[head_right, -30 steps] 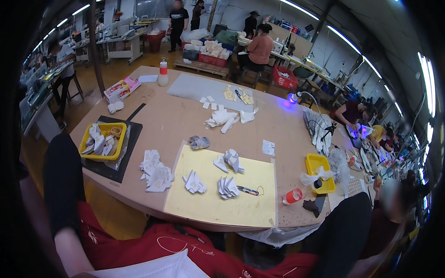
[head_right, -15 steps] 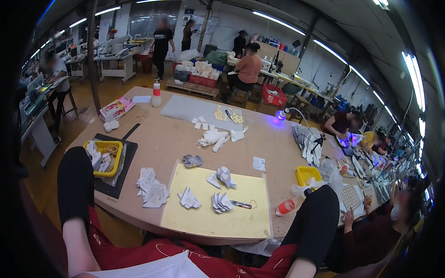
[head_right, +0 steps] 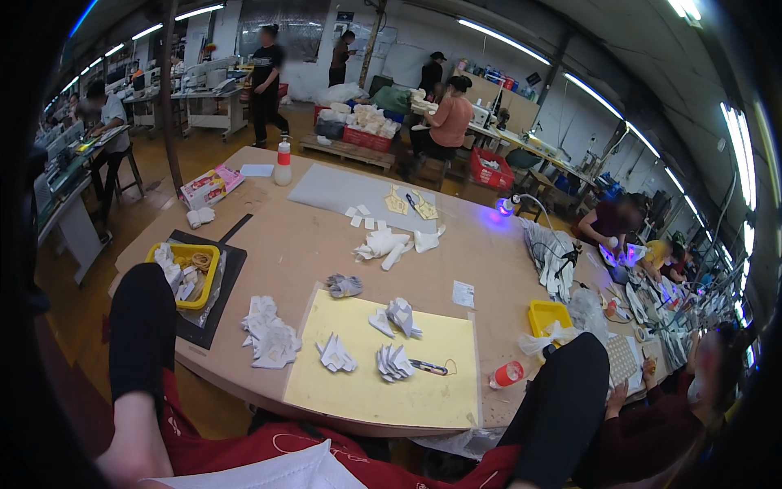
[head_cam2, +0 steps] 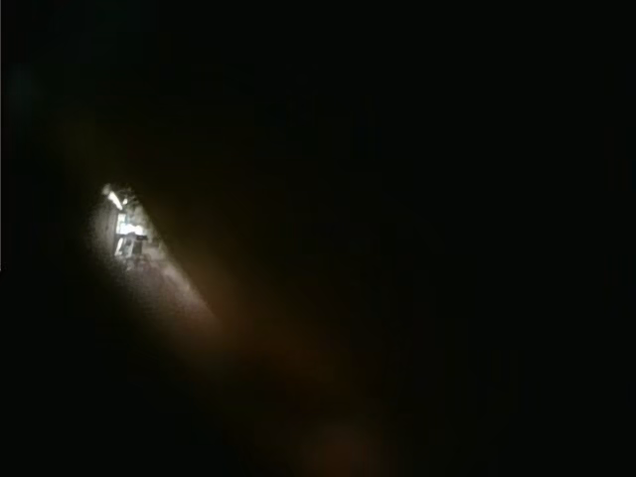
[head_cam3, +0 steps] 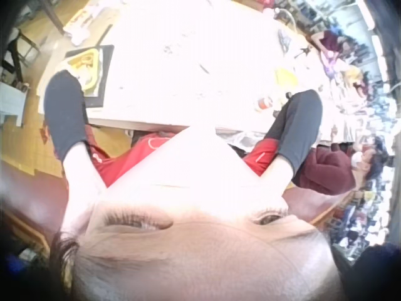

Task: The person uses a utility knife to trim the edges of small white fabric pieces on a yellow cutting mat. They repeatedly pick up pieces, trim them, and place them into a growing stack. The person also gathers and organizes the trimmed pieces into neat piles.

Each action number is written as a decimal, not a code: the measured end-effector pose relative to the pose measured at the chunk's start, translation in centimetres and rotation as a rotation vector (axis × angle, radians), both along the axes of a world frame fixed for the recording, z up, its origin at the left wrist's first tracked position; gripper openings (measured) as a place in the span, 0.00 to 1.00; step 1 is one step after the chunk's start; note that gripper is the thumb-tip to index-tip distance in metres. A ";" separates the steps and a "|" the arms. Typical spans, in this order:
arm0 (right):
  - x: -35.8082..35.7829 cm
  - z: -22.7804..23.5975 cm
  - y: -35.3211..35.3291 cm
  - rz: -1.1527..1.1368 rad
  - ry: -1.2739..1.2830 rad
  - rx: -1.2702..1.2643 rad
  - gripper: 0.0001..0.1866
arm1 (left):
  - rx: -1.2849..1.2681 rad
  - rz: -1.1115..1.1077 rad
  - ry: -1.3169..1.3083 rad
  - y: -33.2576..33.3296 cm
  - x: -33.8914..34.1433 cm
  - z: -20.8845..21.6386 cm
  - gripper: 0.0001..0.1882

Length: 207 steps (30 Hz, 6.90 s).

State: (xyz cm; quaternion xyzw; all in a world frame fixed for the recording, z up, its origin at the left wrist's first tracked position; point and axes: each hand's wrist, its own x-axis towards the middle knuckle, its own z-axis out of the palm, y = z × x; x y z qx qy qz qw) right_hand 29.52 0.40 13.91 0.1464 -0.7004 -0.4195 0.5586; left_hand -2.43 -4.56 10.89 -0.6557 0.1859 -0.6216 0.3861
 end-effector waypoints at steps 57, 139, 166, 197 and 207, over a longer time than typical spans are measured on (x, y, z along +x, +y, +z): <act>-7.2 -25.9 3.1 0.045 0.024 -1.653 0.10 | -1.520 -1.602 0.846 2.4 8.5 -18.7 0.14; -19.9 -33.6 2.1 -0.082 -0.384 -1.866 0.32 | -2.105 0.682 0.132 4.9 -3.5 -30.0 0.28; -10.3 -30.6 4.2 0.338 0.475 -2.472 0.18 | -2.462 -1.028 -0.160 10.4 7.4 -27.4 0.28; -9.0 -30.8 4.9 0.097 0.378 -2.364 0.09 | -2.620 -1.010 -0.666 8.2 4.8 -30.3 0.26; -7.0 -29.4 5.0 0.223 0.372 -2.438 0.16 | -2.596 -0.991 -0.712 8.7 5.0 -29.7 0.30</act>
